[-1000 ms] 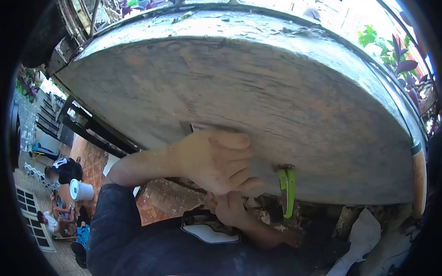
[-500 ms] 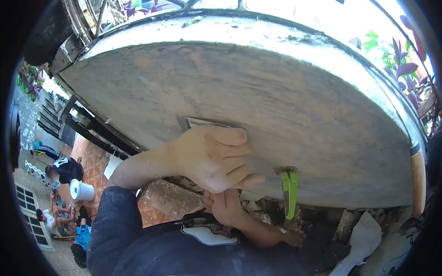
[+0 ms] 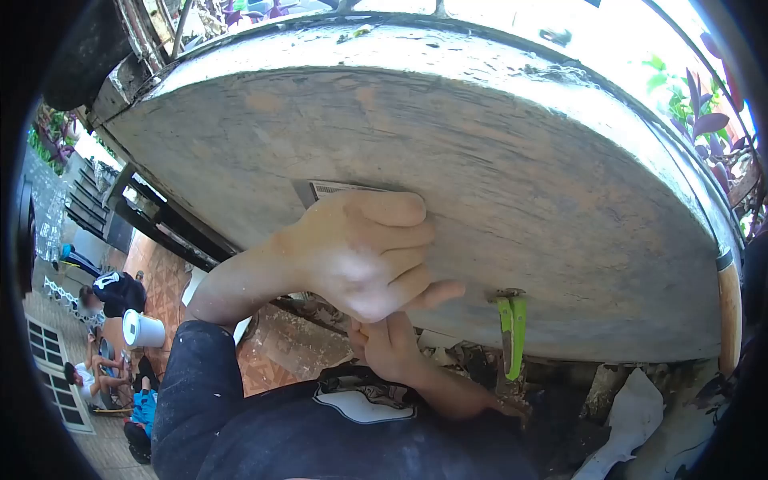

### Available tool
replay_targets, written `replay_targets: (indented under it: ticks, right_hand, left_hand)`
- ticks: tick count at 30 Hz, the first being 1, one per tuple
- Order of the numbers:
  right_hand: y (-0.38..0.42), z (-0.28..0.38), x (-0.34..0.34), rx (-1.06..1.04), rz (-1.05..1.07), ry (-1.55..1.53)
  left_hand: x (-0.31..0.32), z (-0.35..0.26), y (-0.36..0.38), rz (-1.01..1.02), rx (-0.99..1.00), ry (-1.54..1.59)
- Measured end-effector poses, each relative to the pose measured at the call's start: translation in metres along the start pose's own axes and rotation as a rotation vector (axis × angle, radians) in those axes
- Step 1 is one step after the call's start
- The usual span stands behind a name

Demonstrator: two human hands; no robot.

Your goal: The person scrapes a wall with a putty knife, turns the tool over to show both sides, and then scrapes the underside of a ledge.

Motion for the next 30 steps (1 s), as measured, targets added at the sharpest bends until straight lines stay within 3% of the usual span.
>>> replay_targets:
  ticks: [3, 6, 11, 17, 19, 21, 26, 28, 30]
  right_hand:
    - [0.002, 0.001, -0.002, -0.025, 0.016, -0.076]
    - [-0.003, 0.012, -0.005, -0.022, -0.021, -0.074]
    - [-0.001, -0.003, -0.006, 0.009, -0.045, -0.118]
    - [0.000, 0.019, 0.004, -0.076, 0.052, -0.005]
    - [0.006, -0.002, 0.002, 0.026, 0.032, -0.118]
    - [0.004, 0.009, -0.001, -0.023, 0.046, -0.109]
    - [0.006, 0.001, 0.001, -0.086, 0.126, -0.271]
    - [0.016, 0.012, -0.002, -0.051, 0.070, -0.058]
    - [0.010, 0.022, -0.004, -0.077, 0.082, -0.031]
  left_hand:
    - [0.022, -0.010, 0.015, 0.043, 0.001, 0.166]
    - [0.006, -0.006, 0.002, 0.035, 0.074, 0.039]
    - [0.013, -0.005, 0.009, 0.032, 0.013, 0.090]
    - [0.011, -0.004, 0.004, 0.015, 0.012, 0.097]
    - [0.012, -0.005, 0.005, -0.011, -0.007, 0.140]
    - [0.015, -0.011, -0.001, 0.022, 0.076, 0.149]
    - [0.011, -0.009, -0.006, 0.010, 0.046, 0.141]
    - [0.010, -0.006, -0.005, -0.023, 0.016, 0.173]
    - [0.011, -0.009, -0.013, 0.025, 0.099, 0.134]
Point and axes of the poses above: each hand's wrist, its own y-axis away from the middle knuckle, its own x-axis out of the palm, z = x × y, the point moved 8 cm from there along -y, towards the middle knuckle, and after that the axes turned 9 degrees about z, right-handed, at the moved point
